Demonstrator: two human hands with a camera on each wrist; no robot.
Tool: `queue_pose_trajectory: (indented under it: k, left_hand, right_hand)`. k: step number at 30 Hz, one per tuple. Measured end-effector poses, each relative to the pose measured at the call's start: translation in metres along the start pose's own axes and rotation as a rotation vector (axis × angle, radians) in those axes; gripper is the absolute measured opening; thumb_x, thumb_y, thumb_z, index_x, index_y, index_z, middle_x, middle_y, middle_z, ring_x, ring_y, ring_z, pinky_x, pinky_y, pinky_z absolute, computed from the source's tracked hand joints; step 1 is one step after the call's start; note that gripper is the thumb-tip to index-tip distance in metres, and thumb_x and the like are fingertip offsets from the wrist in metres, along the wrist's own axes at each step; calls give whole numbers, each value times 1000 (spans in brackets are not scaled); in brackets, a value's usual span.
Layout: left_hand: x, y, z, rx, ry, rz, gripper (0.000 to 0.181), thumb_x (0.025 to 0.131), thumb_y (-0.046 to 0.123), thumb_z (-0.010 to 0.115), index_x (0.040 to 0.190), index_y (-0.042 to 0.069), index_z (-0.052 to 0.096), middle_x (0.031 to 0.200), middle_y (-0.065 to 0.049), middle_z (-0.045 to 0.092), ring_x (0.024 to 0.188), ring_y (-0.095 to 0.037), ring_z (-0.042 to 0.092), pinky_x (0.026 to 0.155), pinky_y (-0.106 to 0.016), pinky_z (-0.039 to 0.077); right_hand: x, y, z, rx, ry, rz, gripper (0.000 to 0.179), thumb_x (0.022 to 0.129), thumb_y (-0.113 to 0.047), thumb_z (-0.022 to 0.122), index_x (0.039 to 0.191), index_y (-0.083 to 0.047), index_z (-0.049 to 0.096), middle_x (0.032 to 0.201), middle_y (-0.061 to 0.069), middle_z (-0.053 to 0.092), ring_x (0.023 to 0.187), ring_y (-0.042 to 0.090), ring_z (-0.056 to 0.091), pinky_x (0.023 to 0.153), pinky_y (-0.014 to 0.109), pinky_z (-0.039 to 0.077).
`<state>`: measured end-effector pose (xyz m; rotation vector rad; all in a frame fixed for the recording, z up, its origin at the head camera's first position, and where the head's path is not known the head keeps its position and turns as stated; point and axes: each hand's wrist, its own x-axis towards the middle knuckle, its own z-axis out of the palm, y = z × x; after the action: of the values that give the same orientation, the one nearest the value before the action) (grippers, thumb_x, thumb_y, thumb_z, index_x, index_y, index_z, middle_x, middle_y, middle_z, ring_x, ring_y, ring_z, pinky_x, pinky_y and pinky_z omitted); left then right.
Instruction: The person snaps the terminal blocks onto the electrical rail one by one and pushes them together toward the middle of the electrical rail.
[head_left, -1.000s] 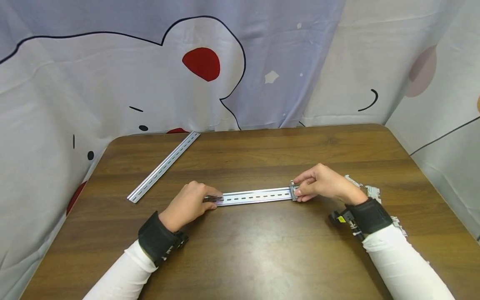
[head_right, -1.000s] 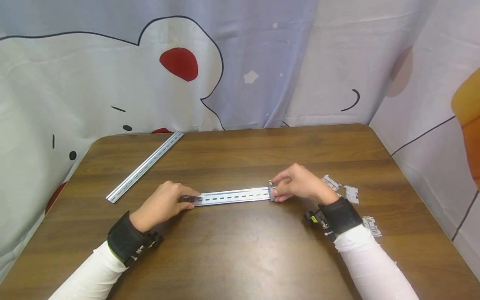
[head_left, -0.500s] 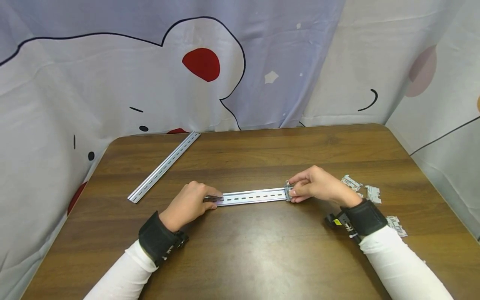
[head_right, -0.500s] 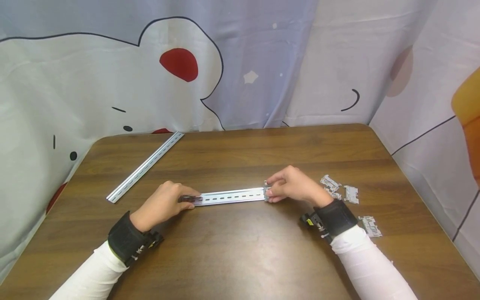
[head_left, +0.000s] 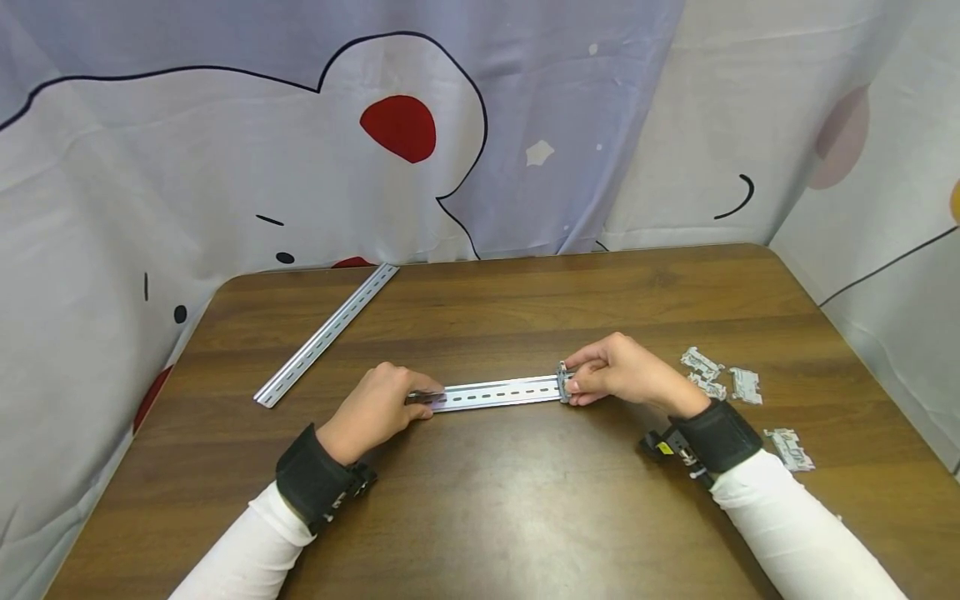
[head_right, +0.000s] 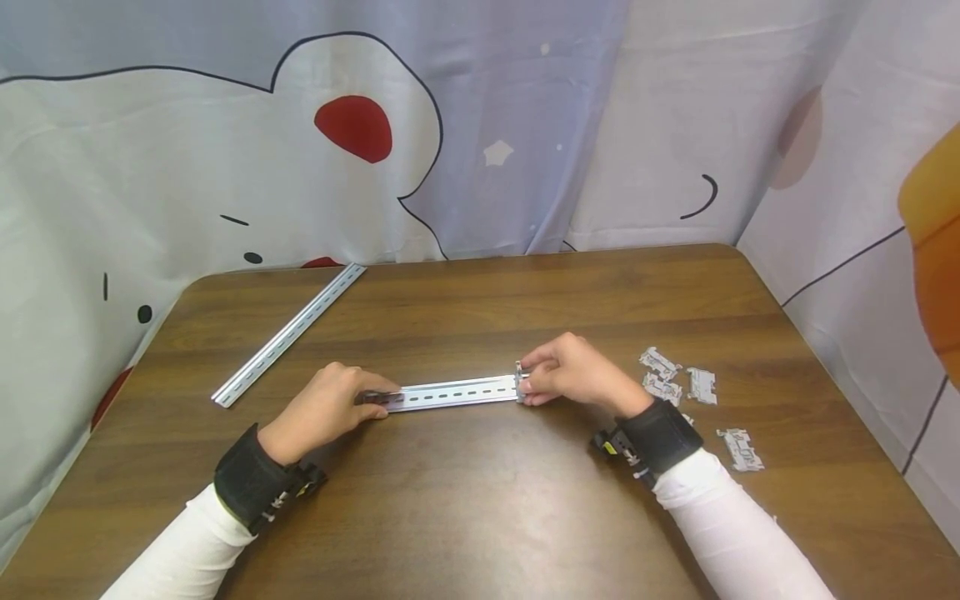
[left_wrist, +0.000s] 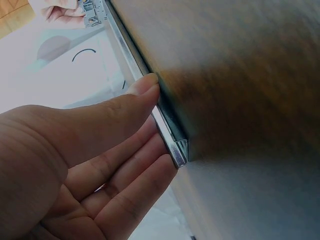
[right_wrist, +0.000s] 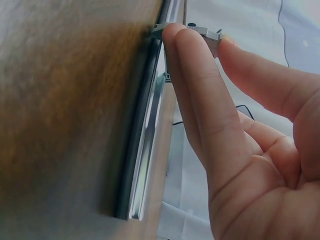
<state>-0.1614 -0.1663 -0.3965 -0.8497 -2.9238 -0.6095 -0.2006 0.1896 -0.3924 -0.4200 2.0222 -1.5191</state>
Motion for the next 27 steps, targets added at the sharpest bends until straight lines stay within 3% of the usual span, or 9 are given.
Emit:
queue_pose_trajectory:
  k: [27]
  left_hand:
    - [0,0,0,-9,-1,-6,26,77,13,83,103,13,77,95,-1,75,85,-15,69,74,-35,55]
  right_hand:
    - [9,3,16,-17,-5,-45,43,91,0,64,128,18,50,98,28,69,87,33,71,77,40,56]
